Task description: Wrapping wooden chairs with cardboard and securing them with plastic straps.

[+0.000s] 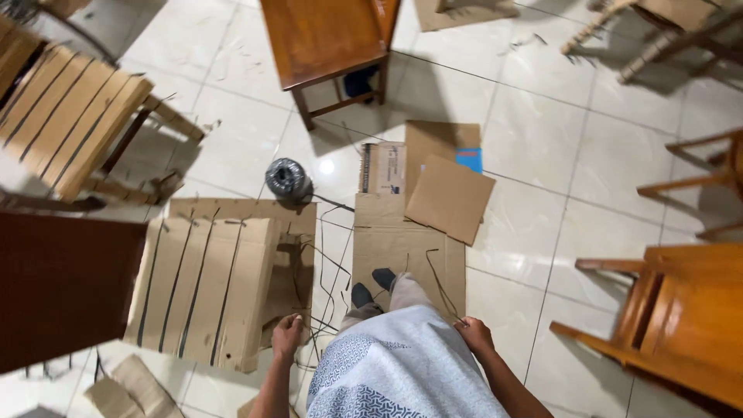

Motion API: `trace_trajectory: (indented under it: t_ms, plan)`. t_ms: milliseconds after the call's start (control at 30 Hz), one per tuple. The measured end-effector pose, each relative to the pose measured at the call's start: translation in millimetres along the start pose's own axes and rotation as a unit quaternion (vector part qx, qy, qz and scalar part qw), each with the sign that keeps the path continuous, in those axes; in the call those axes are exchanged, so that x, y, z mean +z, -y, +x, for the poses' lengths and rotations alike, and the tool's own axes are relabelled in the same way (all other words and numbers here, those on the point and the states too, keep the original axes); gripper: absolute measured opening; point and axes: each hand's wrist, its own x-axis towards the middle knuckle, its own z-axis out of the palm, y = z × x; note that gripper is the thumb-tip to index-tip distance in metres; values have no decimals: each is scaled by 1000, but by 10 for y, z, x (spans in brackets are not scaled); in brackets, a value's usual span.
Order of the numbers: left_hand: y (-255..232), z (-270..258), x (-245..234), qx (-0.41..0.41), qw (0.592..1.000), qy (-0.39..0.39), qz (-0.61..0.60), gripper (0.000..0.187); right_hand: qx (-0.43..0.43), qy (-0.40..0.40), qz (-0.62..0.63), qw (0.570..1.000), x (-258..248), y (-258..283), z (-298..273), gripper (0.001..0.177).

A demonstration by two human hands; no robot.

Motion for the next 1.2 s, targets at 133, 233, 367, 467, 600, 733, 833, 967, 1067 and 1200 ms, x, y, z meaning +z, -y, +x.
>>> trace_trajectory:
  t_ms: [133,233,367,467,600,733,833,967,1067,1200]
  plan:
    - [-297,-25,109,16,998,50,19,43,27,-20,68,997,138,-205,-307,41]
    - [-408,-121,285,41,995,88,28,43,46,-40,36,998,295,-426,-433,41]
    - [-473,-218,537,62,987,132,74,43,79,-30,76,994,473,-585,-540,40]
    - [-507,-306,636,57,978,179,92,41,74,-41,89,992,680,-805,-447,41]
    - [-497,-258,658,81,965,196,152,46,44,-55,103,992,1053,-1203,-192,40]
    - [-629,-296,514,100,969,167,155,45,35,-41,80,995,1239,-1425,-53,38]
    - [-693,-295,407,56,975,165,138,44,75,-11,112,991,1145,-1376,-140,37]
    - [-619,-198,371,67,980,131,133,46,70,-17,125,990,1030,-1457,-41,39]
    - [-488,-191,442,69,983,114,127,46,60,-18,115,991,852,-1513,38,40]
    - [-486,-363,634,55,988,109,94,46,125,7,84,989,112,-949,-261,32]
